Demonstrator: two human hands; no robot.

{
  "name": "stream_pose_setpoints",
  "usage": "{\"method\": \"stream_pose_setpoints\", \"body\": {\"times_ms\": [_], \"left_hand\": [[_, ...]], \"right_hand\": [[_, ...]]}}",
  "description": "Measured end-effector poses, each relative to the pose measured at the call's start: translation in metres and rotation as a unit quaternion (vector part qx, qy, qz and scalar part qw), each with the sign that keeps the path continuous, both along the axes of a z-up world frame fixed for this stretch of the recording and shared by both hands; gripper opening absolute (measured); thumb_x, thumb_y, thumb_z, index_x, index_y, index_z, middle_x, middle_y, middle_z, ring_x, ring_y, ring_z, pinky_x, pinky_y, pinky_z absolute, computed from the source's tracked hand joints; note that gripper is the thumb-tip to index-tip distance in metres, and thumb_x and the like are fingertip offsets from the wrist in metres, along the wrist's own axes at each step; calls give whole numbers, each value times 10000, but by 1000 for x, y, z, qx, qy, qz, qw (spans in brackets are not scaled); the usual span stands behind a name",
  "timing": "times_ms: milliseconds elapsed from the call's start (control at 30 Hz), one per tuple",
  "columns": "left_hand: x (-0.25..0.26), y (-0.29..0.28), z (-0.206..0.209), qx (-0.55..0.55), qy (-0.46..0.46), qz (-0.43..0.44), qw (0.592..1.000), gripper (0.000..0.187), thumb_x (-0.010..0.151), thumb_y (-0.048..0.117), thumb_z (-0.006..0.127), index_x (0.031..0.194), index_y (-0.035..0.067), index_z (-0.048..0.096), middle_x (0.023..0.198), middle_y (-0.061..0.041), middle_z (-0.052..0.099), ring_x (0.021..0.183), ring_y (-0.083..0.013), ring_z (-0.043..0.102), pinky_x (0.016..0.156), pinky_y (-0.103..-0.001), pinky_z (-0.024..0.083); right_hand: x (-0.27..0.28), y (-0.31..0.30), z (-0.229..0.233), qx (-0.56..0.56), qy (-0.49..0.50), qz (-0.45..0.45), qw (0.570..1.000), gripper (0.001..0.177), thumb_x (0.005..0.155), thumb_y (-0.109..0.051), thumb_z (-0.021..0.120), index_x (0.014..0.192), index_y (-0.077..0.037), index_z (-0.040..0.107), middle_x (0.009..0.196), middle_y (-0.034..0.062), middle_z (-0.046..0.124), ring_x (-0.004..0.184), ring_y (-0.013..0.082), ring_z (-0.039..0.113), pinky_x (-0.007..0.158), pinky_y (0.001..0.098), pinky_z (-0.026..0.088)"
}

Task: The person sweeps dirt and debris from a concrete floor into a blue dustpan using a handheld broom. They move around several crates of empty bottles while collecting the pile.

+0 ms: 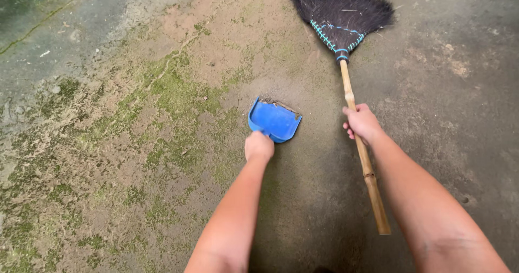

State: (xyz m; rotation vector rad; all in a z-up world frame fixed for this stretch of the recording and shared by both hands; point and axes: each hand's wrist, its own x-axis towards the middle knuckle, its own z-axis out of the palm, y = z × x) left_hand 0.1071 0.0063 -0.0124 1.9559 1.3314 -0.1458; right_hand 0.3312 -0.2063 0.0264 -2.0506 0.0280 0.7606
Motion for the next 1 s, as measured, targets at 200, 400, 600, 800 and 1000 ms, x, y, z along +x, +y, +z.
{"method": "stream_pose_setpoints", "body": {"times_ms": [200, 400, 600, 800, 1000], "left_hand": [[17, 38, -16, -5, 2, -51, 999, 383, 916, 341, 678, 1158, 47, 721, 1201, -214, 683, 1149, -383, 652, 989, -451, 519], [-32, 28, -22, 51, -35, -76, 995, 399, 941, 382, 647, 1151, 52, 726, 1170, -234, 697, 1128, -404, 660, 994, -466, 515], [-66, 11, 11, -2, -25, -31, 999, 367, 934, 329, 626, 1187, 78, 710, 1175, -237, 696, 1131, -401, 659, 993, -464, 512], [-47, 16, 22, -9, 11, -22, 1000, 361, 933, 318, 638, 1161, 54, 729, 1200, -229, 698, 1152, -382, 662, 1005, -446, 517], [-48, 15, 6, -26, 9, 20, 999, 348, 914, 300, 658, 1147, 53, 735, 1201, -229, 695, 1154, -380, 665, 999, -436, 520]], "right_hand": [[28, -4, -38, 93, 63, -12, 994, 171, 957, -36, 548, 1081, 82, 539, 753, 131, 629, 539, 193, 635, 463, 348, 555], [65, -37, -11, -79, 64, 63, 993, 197, 1026, -177, 541, 1037, 19, 553, 709, 146, 599, 474, 222, 510, 414, 398, 427], [104, -91, 8, -82, 51, 117, 988, 194, 1005, -139, 596, 1088, 32, 558, 764, 153, 649, 545, 221, 562, 467, 392, 477], [15, -122, -34, -305, -307, 231, 871, 382, 937, -266, 613, 1145, 37, 511, 989, 334, 689, 921, 505, 675, 846, 551, 558], [-66, -157, -32, -344, -212, 267, 875, 277, 981, -227, 499, 1142, -15, 426, 955, 336, 702, 919, 508, 687, 865, 586, 542]]}}
